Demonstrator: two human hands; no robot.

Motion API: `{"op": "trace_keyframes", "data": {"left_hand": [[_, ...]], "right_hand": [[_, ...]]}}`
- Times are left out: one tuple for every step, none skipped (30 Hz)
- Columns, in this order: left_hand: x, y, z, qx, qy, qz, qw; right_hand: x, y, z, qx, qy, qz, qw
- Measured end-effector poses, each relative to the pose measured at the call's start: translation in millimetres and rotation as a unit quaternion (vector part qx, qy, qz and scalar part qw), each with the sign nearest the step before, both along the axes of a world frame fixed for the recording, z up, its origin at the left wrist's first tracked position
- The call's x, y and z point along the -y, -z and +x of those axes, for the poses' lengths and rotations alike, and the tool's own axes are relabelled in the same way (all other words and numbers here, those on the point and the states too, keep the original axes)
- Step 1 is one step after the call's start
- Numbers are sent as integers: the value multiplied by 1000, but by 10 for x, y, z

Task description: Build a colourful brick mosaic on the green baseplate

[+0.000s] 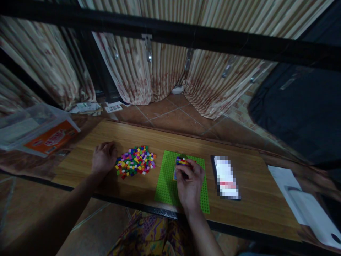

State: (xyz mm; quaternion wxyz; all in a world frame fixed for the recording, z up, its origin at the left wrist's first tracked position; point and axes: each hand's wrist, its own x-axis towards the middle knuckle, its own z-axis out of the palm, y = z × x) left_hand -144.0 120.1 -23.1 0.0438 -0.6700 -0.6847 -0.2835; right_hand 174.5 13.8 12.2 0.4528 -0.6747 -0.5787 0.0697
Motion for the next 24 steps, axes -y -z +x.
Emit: {"op": "trace_keyframes", "data": {"left_hand": [[-2, 2, -2, 0, 1, -1, 1000], [-5, 6, -5, -1, 2, -3, 1000], [-8, 12, -8, -2, 3, -3, 1000], [-12, 18, -11, -4, 2, -3, 1000], [-15, 24, -13, -6, 2, -3, 1000], [-17, 28, -15, -9, 1, -4, 1000], [-18, 30, -14, -11, -1, -5, 1000], [-18, 30, -13, -11, -3, -6, 1000], [-16, 26, -10, -12, -5, -7, 1000], [-14, 21, -7, -11, -6, -9, 1000], [-11, 16, -3, -10, -7, -9, 1000], [-8, 10, 0, -9, -7, -10, 1000], [-6, 6, 3, -9, -6, -10, 1000], [-4, 5, 4, -8, -5, -10, 1000], [-4, 6, 4, -5, -4, -10, 1000], [-5, 10, 3, -2, -4, -11, 1000], [-7, 15, 2, 2, -4, -12, 1000], [-10, 21, 1, 6, -5, -12, 1000], [-12, 27, -1, 9, -5, -12, 1000], [-14, 32, -2, 11, -4, -11, 1000], [-15, 34, -3, 12, -3, -10, 1000], [-14, 34, -3, 13, -3, -8, 1000], [-13, 30, -3, 13, -3, -8, 1000], [-10, 25, -2, 12, -2, -8, 1000]], "right_hand": [[-1, 2, -2, 0, 1, -1, 1000], [-3, 4, -3, 1, 2, 0, 1000], [-5, 7, -3, 1, 2, 3, 1000], [-6, 10, -1, 3, 3, 7, 1000], [-8, 13, 1, 6, 5, 11, 1000], [-9, 17, 5, 9, 6, 14, 1000], [-11, 21, 9, 13, 6, 15, 1000], [-12, 24, 14, 15, 5, 16, 1000], [-13, 27, 19, 16, 4, 16, 1000], [-15, 29, 23, 17, 2, 16, 1000], [-16, 29, 26, 18, 1, 15, 1000], [-17, 26, 28, 19, 3, 15, 1000], [-19, 22, 28, 20, 5, 14, 1000], [-20, 16, 26, 21, 8, 14, 1000], [-21, 8, 23, 21, 11, 12, 1000], [-22, 1, 20, 20, 13, 10, 1000], [-22, -5, 17, 18, 14, 9, 1000], [-22, -7, 14, 15, 15, 9, 1000], [-21, -6, 11, 13, 16, 11, 1000], [-19, 1, 10, 14, 16, 14, 1000], [-17, 11, 9, 16, 15, 17, 1000], [-15, 26, 9, 20, 13, 23, 999], [-13, 42, 10, 25, 12, 30, 999], [-10, 59, 11, 29, 10, 38, 999]]}}
